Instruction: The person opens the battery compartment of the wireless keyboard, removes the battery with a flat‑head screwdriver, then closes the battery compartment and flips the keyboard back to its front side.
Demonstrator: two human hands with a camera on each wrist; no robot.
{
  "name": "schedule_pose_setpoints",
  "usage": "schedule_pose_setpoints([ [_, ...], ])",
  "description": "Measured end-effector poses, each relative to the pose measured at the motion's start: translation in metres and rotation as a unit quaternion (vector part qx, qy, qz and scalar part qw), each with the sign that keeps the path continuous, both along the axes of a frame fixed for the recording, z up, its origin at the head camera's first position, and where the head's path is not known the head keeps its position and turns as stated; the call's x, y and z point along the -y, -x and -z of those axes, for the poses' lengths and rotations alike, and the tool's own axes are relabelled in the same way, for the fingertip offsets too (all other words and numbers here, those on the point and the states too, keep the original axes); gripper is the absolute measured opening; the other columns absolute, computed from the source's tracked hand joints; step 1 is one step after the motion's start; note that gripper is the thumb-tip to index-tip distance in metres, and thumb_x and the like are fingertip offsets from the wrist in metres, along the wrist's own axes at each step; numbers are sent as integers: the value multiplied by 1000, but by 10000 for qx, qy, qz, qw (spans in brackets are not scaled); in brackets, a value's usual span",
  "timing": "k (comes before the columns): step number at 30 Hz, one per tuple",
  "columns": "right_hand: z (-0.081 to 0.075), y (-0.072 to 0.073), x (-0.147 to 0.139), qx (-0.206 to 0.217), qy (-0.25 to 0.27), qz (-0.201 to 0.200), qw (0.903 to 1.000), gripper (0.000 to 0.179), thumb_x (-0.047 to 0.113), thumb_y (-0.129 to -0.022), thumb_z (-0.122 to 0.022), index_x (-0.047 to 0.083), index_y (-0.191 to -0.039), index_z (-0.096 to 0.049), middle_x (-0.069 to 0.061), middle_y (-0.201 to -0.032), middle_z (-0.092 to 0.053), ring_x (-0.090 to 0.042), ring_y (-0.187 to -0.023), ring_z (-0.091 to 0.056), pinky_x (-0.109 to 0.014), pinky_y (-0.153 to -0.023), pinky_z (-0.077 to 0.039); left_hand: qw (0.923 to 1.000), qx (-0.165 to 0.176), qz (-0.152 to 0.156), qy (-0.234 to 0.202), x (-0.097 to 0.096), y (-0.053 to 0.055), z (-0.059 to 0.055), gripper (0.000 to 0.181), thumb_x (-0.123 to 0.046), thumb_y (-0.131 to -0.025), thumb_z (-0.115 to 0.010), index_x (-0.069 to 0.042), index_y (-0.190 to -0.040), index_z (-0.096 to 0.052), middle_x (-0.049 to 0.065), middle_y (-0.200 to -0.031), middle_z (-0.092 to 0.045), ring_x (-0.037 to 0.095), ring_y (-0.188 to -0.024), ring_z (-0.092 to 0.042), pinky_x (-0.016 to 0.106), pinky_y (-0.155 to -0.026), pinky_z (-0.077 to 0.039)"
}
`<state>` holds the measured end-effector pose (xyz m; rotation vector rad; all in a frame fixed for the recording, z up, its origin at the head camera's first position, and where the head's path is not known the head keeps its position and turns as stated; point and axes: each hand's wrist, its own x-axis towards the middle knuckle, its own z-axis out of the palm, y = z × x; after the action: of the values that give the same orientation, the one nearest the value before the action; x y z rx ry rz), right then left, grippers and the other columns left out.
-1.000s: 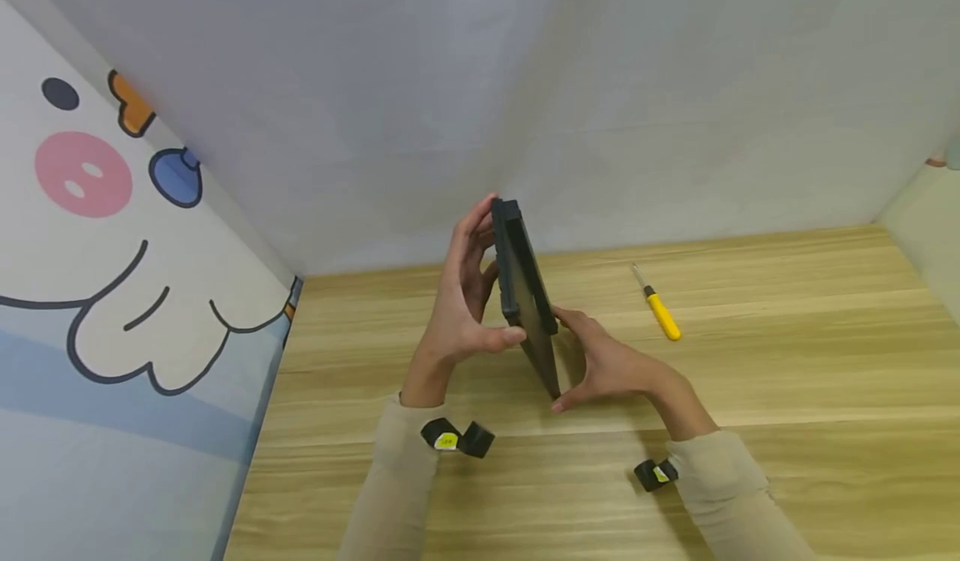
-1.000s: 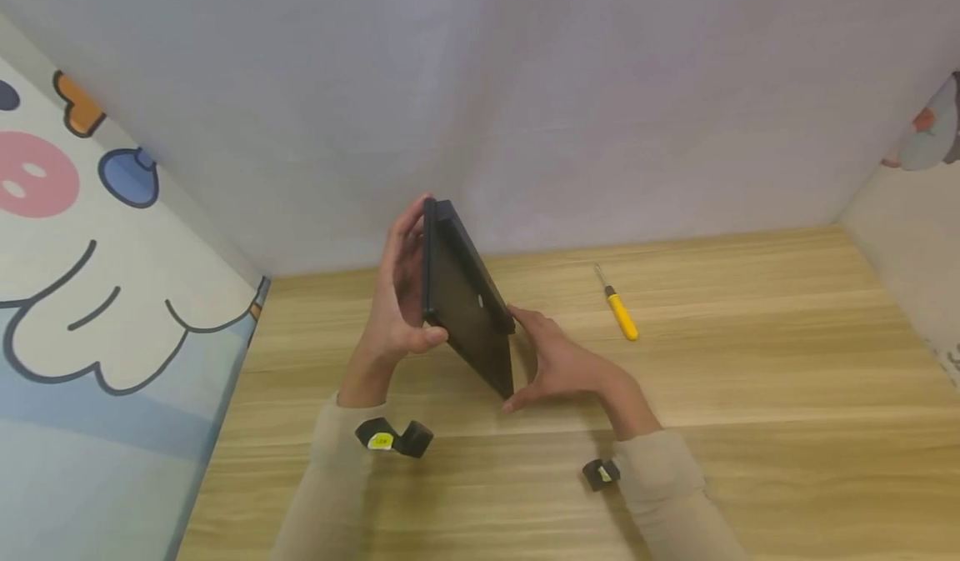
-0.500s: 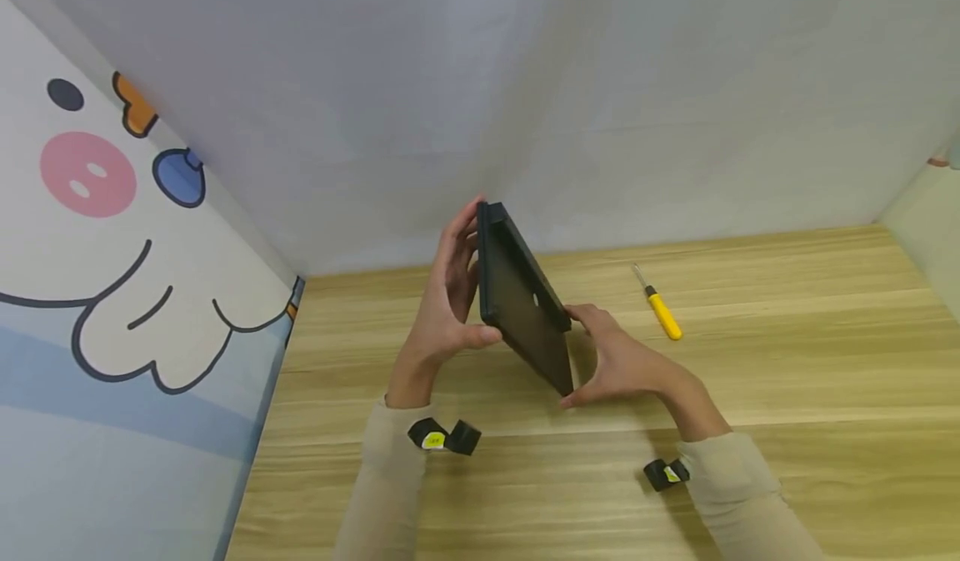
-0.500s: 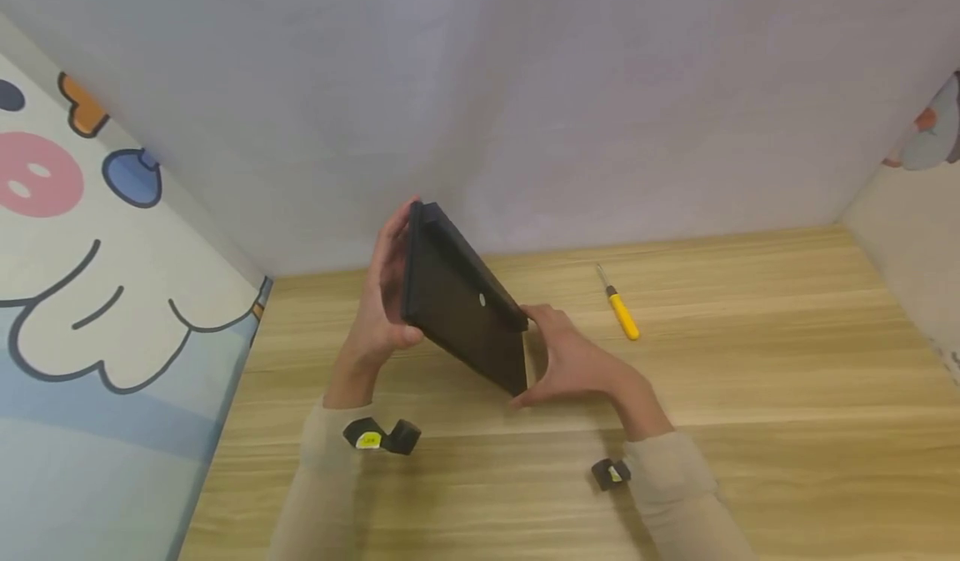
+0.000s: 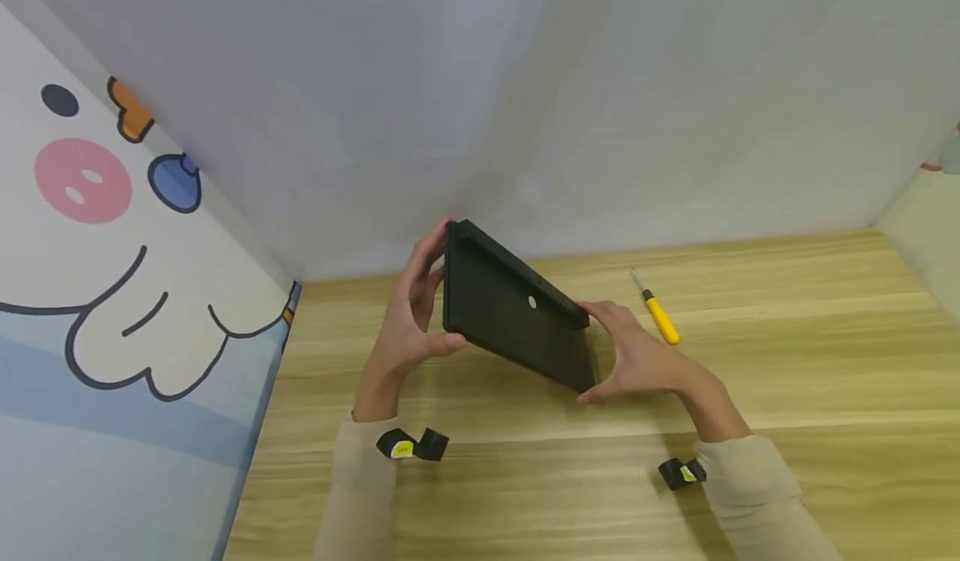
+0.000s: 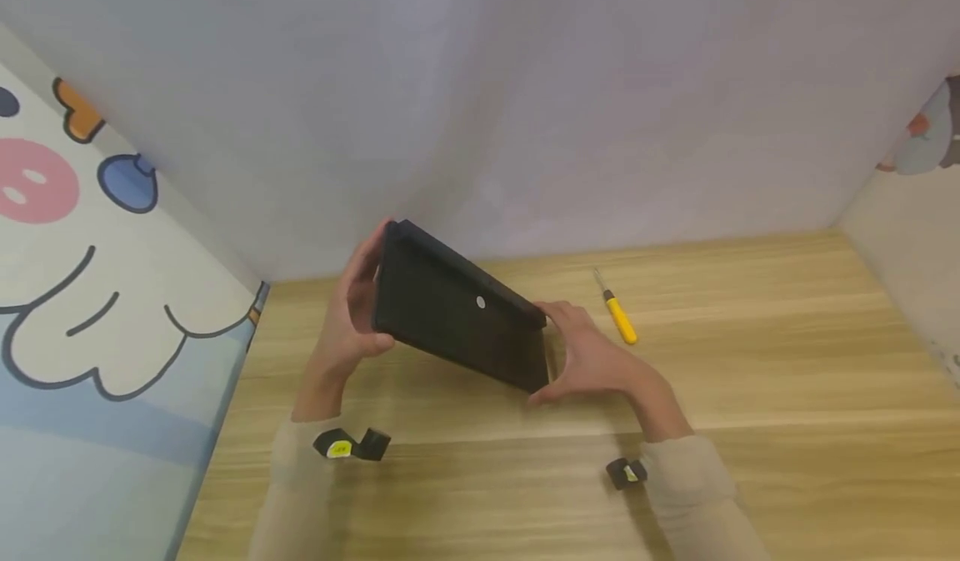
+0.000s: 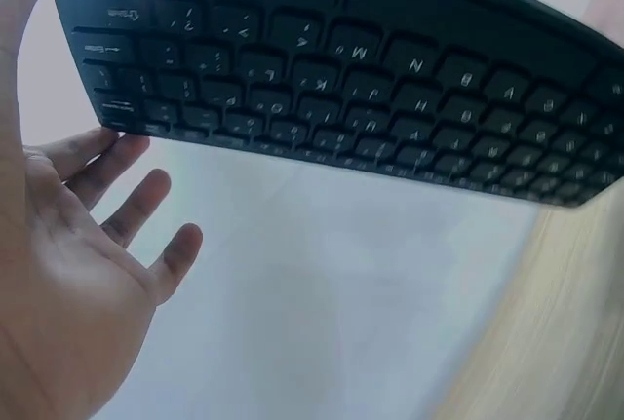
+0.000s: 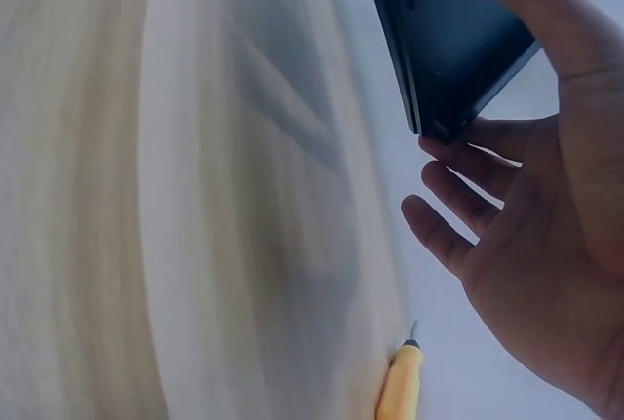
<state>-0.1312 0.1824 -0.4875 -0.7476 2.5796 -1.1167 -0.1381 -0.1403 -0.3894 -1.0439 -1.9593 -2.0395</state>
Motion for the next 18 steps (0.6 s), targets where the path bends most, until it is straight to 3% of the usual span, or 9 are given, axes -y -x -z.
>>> schedule_pose_setpoints([
  [12,-4,10,-12,-262,-308,42,9992,132,53,-55,-98,14,-160,-29,-11,-158,-38,-37,-146,-35,-66,-116,-39,9938,566,-173,938,42,-7,9,120,-56,-72,-88,-15,-164,-23,6,-164,-33,23,-151,-29,32,-125,-31],
  [18,-3,10,-14,-247,-406,41,9989,132,49,-56,-99,13,-161,-28,-13,-159,-37,-39,-146,-33,-69,-115,-38,9852,954,-114,1418,61,-10,14,115,-22,-72,-93,-20,-164,-24,3,-165,-33,20,-148,-31,36,-125,-33],
])
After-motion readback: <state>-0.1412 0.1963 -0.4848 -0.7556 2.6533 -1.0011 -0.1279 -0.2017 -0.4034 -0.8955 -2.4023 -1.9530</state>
